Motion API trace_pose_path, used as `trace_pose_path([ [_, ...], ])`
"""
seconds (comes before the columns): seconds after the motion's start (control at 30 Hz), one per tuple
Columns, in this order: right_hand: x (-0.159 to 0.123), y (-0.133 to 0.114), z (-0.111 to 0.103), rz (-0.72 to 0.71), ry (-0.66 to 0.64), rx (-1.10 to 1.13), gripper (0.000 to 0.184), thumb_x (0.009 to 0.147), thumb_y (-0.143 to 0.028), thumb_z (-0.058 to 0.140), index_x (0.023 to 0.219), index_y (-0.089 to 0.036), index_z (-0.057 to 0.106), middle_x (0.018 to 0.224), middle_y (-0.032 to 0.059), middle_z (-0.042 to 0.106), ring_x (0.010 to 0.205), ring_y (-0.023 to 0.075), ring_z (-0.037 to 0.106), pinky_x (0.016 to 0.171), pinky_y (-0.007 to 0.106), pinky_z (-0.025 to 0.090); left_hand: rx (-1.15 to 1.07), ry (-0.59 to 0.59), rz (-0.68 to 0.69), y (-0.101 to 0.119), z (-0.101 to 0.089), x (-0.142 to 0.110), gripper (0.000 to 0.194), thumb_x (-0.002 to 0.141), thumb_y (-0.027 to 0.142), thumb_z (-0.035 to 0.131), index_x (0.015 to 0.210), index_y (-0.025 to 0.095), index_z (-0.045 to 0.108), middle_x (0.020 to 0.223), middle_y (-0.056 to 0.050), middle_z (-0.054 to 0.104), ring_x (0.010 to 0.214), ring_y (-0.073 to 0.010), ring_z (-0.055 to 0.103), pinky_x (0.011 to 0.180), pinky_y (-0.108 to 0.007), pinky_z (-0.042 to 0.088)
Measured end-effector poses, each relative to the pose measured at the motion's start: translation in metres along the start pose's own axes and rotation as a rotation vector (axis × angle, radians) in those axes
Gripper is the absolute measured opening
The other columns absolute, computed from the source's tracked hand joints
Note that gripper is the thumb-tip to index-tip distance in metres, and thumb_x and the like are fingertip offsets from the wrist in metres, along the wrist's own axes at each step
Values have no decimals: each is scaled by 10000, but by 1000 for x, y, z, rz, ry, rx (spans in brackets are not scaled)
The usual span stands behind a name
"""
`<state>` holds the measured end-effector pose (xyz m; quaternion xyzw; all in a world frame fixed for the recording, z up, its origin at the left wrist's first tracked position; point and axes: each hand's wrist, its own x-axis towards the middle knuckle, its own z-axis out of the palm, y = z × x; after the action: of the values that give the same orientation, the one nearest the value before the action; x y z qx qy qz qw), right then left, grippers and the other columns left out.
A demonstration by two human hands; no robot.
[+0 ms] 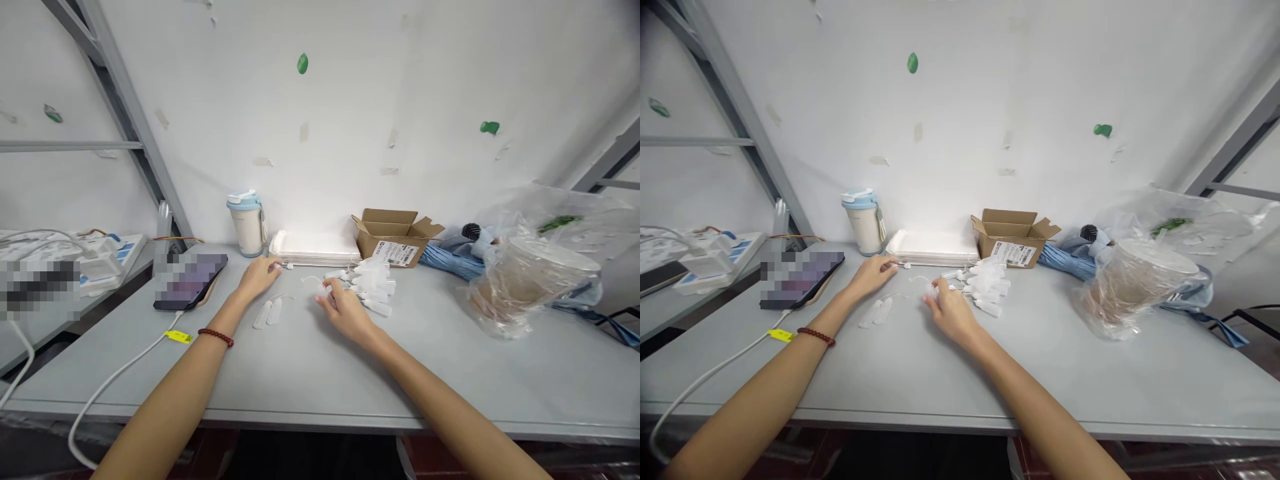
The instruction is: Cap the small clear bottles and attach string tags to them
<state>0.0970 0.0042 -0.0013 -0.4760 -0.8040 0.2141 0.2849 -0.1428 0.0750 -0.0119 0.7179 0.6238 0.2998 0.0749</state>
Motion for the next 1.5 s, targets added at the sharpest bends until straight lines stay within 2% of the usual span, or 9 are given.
trace_pose_path([
  [0.3, 1, 4, 1, 14, 19, -14, 250, 885, -296, 447, 1099, -169, 457, 518, -68, 418, 485, 145, 402, 525, 234, 314, -91, -58, -43, 10, -5, -4, 135, 659, 225, 548, 746, 178, 640, 684, -34, 619, 675, -201, 570, 642, -287, 400],
  [0.4, 2, 5, 2, 11, 31, 4, 254, 885, -303, 445, 1098, -166, 452, 545, -54, 466, 503, 150, 440, 538, 238, 330, -449, -105, -128, 24, -11, -9, 122, 646, 237, 590, 741, 163, 615, 679, -14, 624, 655, -173, 583, 658, -286, 429],
  [0.53, 2, 4, 2, 10, 41, 52, 270, 884, -317, 447, 1105, -162, 446, 577, -32, 527, 529, 159, 486, 557, 244, 355, -911, -293, -207, 51, -14, -19, 202, 616, 267, 727, 731, 157, 603, 750, -21, 660, 765, -170, 625, 782, -315, 451],
  [0.6, 1, 3, 2, 3, 37, 68, 281, 884, -322, 448, 1113, -158, 442, 569, -34, 528, 523, 159, 485, 555, 245, 357, -1069, -390, -227, 62, -14, -24, 252, 610, 274, 766, 745, 157, 587, 754, -26, 665, 824, -180, 639, 819, -326, 452],
  [0.7, 0, 1, 2, -16, 35, 72, 291, 886, -323, 451, 1125, -157, 439, 573, -36, 527, 509, 150, 465, 547, 241, 351, -1196, -436, -261, 74, -12, -29, 315, 595, 254, 795, 786, 166, 561, 787, -19, 662, 854, -172, 638, 818, -319, 459],
  [0.87, -2, -2, 2, -46, 44, 63, 278, 885, -310, 459, 1114, -154, 452, 563, -44, 490, 507, 147, 449, 532, 232, 325, -1196, -466, -233, 80, -10, -33, 328, 603, 260, 793, 837, 168, 583, 798, -4, 628, 781, -134, 604, 775, -294, 463],
  [1.1, -2, -2, 1, -64, 50, 52, 260, 881, -292, 474, 1108, -168, 450, 592, -38, 510, 523, 147, 470, 534, 227, 330, -1057, -479, -219, 77, -8, -32, 330, 593, 302, 783, 857, 161, 643, 795, -32, 641, 758, -155, 586, 712, -286, 435],
  [1.3, -2, -1, 2, -67, 58, 38, 352, 864, -258, 498, 1188, -176, 388, 646, -32, 544, 531, 145, 494, 561, 233, 361, -960, -445, -190, 75, -9, -32, 328, 568, 308, 802, 828, 170, 658, 750, -9, 642, 754, -156, 579, 685, -281, 404],
  [1.5, 0, 4, 5, -49, 156, 94, 220, 842, -278, 498, 1029, -194, 416, 795, 21, 593, 546, 135, 494, 568, 249, 386, -939, -405, -169, 75, -12, -31, 304, 566, 305, 805, 793, 173, 653, 726, 9, 621, 729, -133, 554, 657, -259, 382],
])
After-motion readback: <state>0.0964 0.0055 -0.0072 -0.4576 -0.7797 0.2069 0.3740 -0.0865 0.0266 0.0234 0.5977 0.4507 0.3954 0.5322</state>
